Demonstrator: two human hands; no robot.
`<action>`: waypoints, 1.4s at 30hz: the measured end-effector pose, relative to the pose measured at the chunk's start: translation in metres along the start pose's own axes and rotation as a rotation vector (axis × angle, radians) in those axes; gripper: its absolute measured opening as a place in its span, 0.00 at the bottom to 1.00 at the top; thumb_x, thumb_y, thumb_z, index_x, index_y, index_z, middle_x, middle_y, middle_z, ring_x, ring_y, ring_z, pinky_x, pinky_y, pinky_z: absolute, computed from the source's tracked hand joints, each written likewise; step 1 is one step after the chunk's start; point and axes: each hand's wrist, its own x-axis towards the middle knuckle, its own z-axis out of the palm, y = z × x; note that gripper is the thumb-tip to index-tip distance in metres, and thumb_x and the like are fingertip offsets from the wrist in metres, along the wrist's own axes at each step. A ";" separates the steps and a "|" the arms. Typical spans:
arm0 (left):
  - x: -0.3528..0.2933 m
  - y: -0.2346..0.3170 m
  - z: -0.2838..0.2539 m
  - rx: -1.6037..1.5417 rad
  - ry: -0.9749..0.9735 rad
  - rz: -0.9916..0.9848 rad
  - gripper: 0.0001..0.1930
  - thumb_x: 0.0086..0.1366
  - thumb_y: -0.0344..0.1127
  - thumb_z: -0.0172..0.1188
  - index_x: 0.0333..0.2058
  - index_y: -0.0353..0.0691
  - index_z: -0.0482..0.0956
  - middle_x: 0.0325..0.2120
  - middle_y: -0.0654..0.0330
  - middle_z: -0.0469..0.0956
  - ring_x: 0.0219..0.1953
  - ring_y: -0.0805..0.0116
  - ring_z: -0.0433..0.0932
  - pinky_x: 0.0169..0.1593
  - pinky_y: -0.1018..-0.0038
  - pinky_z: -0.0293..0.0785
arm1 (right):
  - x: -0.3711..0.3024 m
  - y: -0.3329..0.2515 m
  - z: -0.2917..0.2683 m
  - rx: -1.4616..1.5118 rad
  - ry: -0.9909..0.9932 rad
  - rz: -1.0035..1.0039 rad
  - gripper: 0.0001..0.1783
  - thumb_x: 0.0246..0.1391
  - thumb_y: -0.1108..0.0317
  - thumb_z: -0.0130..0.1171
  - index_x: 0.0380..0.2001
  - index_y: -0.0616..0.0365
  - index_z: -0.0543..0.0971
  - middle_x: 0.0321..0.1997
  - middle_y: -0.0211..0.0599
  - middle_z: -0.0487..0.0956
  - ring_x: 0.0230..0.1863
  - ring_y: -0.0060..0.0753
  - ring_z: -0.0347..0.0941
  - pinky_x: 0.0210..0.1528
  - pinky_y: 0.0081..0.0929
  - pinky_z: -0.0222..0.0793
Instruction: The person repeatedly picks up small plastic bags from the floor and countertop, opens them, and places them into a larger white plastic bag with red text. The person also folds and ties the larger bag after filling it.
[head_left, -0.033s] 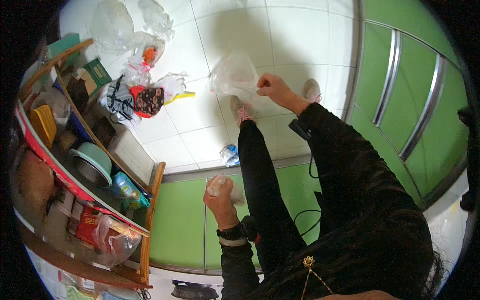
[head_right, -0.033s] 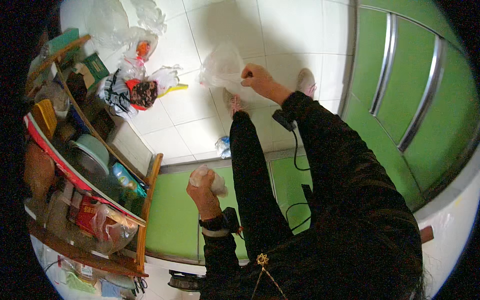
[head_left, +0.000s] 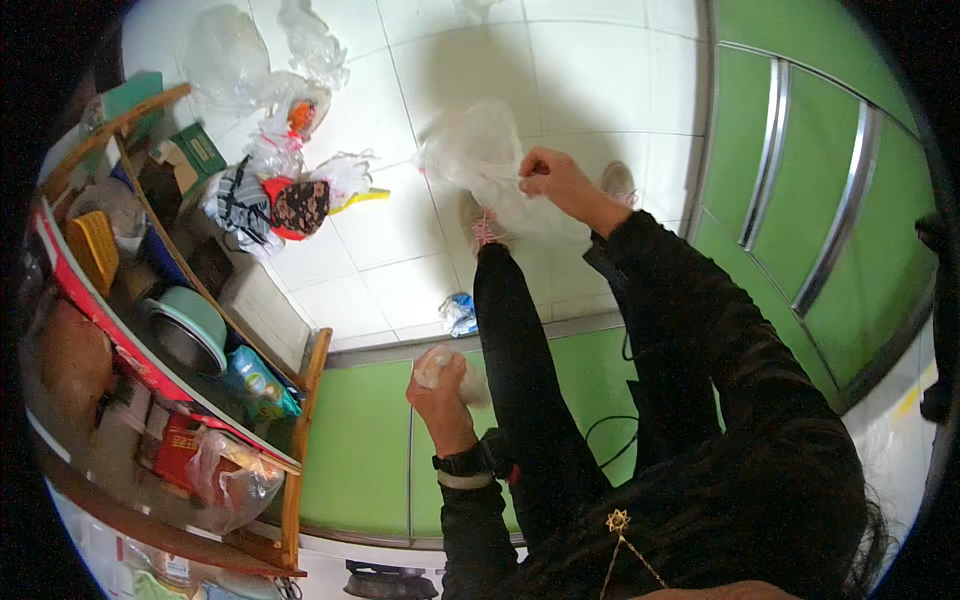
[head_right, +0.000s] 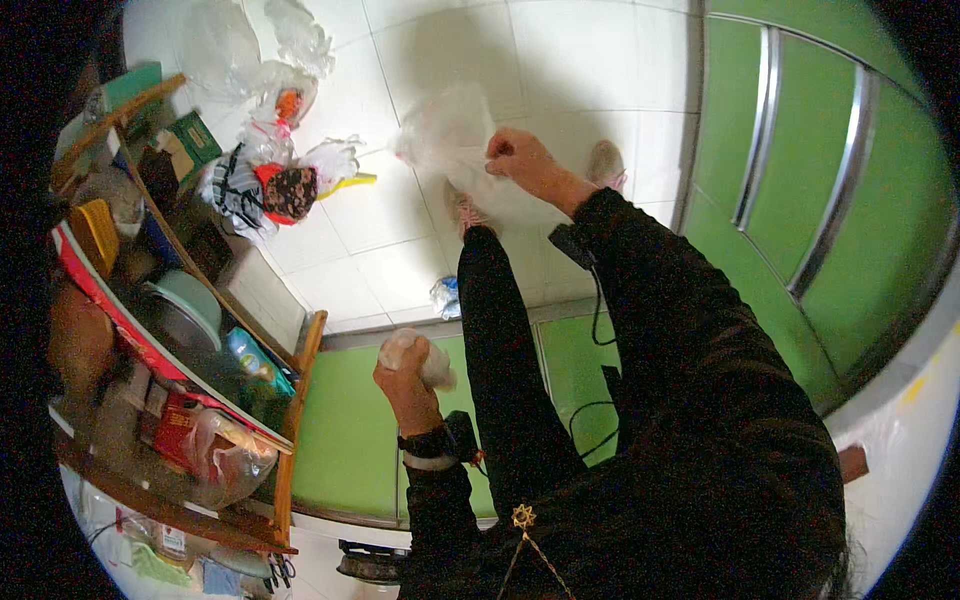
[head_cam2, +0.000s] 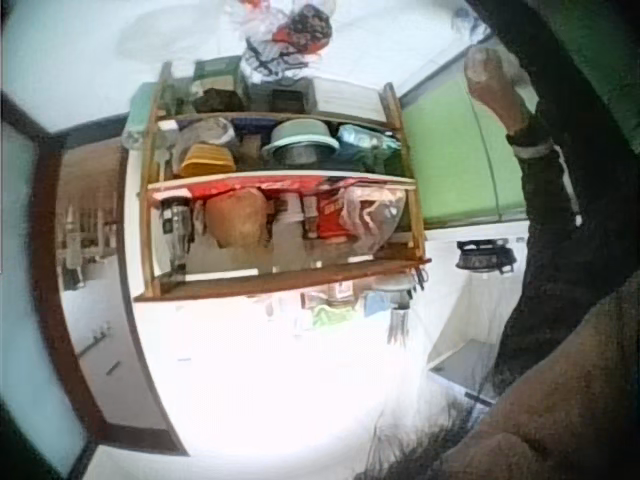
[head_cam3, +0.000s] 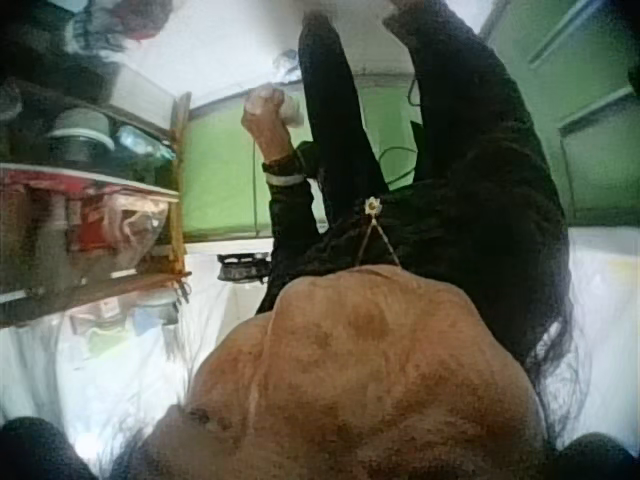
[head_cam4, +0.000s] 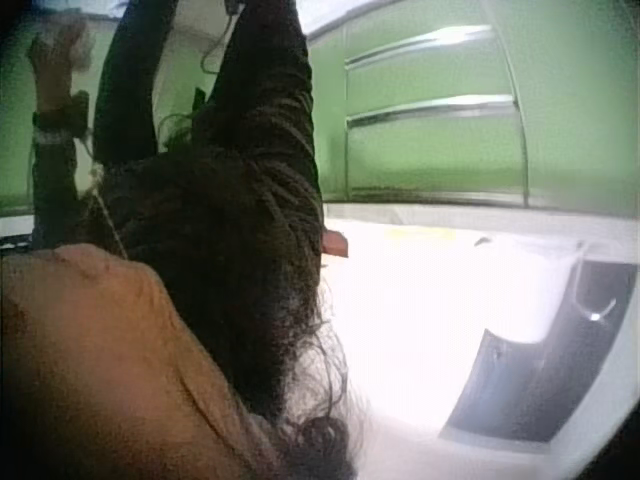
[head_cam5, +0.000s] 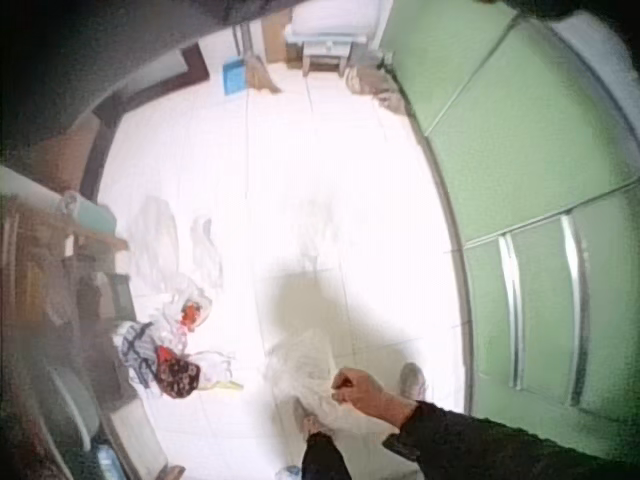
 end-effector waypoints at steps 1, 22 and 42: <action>-0.008 0.015 0.006 0.013 -0.043 -0.010 0.23 0.57 0.36 0.72 0.50 0.31 0.82 0.41 0.53 0.82 0.44 0.62 0.80 0.49 0.64 0.79 | -0.027 -0.040 -0.012 0.077 -0.003 0.043 0.08 0.57 0.77 0.63 0.39 0.58 0.77 0.34 0.27 0.78 0.34 0.20 0.73 0.37 0.23 0.71; -0.264 0.256 0.018 -0.188 -0.584 0.491 0.17 0.54 0.22 0.68 0.45 0.32 0.84 0.35 0.62 0.83 0.37 0.71 0.81 0.47 0.76 0.76 | -0.470 -0.404 -0.100 -0.371 0.158 -0.281 0.12 0.58 0.81 0.57 0.44 0.59 0.81 0.40 0.30 0.82 0.45 0.27 0.78 0.52 0.29 0.77; -0.362 0.273 -0.080 -0.170 -0.649 0.783 0.27 0.46 0.36 0.74 0.45 0.29 0.82 0.36 0.58 0.82 0.37 0.65 0.82 0.48 0.71 0.77 | -0.426 -0.510 -0.007 0.411 -0.345 -0.579 0.32 0.54 0.76 0.66 0.63 0.65 0.72 0.55 0.43 0.81 0.56 0.29 0.78 0.60 0.30 0.75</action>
